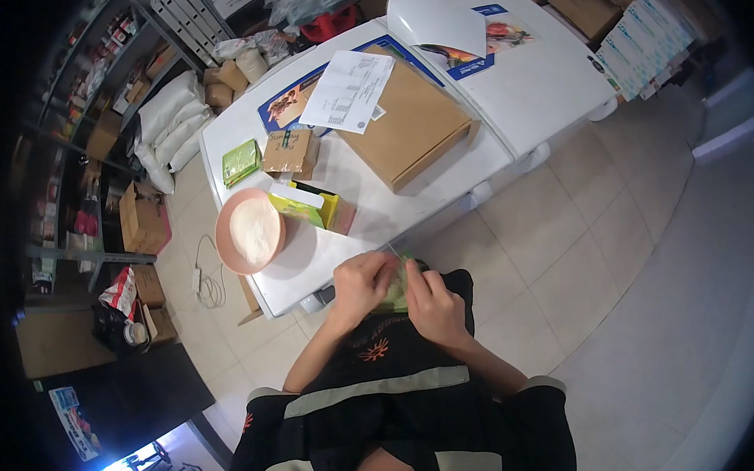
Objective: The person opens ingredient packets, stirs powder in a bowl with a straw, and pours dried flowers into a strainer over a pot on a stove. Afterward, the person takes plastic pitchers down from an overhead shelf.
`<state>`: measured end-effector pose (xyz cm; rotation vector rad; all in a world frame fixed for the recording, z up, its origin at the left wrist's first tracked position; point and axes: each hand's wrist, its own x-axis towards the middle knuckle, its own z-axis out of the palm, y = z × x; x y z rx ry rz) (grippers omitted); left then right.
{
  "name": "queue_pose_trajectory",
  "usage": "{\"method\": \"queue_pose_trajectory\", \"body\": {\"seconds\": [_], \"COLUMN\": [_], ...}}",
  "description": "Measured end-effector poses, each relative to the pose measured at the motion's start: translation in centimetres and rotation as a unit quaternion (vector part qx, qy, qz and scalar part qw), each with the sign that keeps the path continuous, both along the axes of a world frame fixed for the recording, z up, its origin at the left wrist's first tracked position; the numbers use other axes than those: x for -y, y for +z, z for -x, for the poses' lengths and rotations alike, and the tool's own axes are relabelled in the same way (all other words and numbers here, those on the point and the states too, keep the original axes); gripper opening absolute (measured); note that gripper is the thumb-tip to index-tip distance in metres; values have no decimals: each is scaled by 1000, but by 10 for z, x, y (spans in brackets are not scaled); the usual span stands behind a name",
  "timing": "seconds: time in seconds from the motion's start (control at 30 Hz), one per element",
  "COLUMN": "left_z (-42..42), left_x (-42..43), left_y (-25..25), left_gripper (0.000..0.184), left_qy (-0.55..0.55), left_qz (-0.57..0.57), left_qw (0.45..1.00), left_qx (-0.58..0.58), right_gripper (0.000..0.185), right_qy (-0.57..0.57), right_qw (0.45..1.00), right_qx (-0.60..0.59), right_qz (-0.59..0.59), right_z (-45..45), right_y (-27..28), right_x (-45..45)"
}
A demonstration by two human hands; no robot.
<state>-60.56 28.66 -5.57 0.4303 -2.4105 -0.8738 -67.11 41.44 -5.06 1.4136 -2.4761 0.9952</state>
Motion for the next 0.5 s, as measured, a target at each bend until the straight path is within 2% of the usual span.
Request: {"method": "queue_pose_trajectory", "body": {"seconds": [0.13, 0.23, 0.33, 0.43, 0.5], "left_z": [1, 0, 5, 0, -1], "left_x": [5, 3, 12, 30, 37], "left_y": [-3, 2, 3, 3, 7], "left_gripper": [7, 5, 4, 5, 5], "left_qy": [33, -35, -1, 59, 56], "left_qz": [11, 39, 42, 13, -2], "left_qw": [999, 998, 999, 998, 998], "left_qx": [32, 26, -25, 1, 3], "right_gripper": [28, 27, 26, 24, 23], "right_qy": [-1, -3, -6, -38, -82], "right_qw": [1000, 999, 998, 997, 982], "right_qx": [7, 16, 36, 73, 130], "right_qz": [-15, -36, -42, -7, 106], "right_z": [-1, -1, 2, 7, 23], "right_y": [-1, -5, -5, -2, 2], "right_x": [-7, -6, -5, -11, -7]}}
